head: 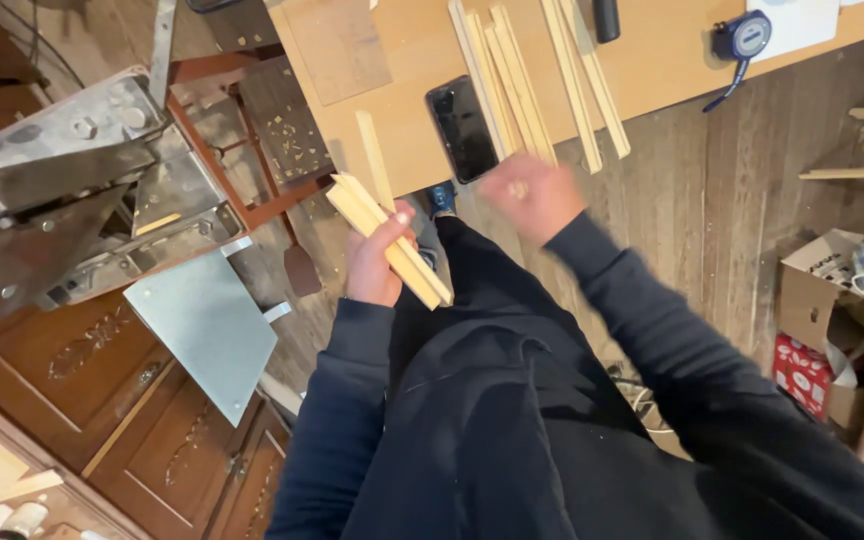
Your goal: Assembling wooden picture frame moldings using a joining machine and organizing the completed frame sections on a workbench.
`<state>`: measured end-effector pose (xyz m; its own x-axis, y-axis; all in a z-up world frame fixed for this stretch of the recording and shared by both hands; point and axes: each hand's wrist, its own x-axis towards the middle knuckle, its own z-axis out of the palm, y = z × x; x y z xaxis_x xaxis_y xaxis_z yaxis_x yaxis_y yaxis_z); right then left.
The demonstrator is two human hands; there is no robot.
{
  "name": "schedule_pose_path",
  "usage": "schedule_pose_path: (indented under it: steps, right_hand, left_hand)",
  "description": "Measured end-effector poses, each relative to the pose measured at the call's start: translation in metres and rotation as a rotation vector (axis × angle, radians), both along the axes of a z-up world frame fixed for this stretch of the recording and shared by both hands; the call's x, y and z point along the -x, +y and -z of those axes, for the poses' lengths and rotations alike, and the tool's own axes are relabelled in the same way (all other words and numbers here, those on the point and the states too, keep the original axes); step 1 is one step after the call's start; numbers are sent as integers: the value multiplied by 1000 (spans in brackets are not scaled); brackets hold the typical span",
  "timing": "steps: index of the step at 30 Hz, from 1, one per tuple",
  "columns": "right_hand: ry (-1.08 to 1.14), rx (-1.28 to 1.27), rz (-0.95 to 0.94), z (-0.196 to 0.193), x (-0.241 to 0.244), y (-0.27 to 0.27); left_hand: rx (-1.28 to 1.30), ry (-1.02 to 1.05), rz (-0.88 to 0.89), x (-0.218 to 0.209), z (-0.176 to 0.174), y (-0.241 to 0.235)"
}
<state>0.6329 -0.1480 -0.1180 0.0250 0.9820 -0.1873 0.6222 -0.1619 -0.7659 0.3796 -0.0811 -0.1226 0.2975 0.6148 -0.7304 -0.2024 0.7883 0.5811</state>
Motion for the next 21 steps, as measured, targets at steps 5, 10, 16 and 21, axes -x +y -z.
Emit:
schedule_pose_path:
  steps: [5, 10, 16, 21]
  right_hand:
    - [-84, 226, 321, 63, -60, -13]
    - [648, 515, 228, 68, -6, 6]
    - [338, 367, 303, 102, 6, 26]
    - [-336, 153, 380, 120, -25, 44]
  left_hand:
    - [120, -77, -129, 23, 4, -1]
    - [17, -30, 187, 14, 23, -18]
    - [-115, 71, 404, -1, 17, -23]
    - [-47, 144, 259, 5, 46, -14]
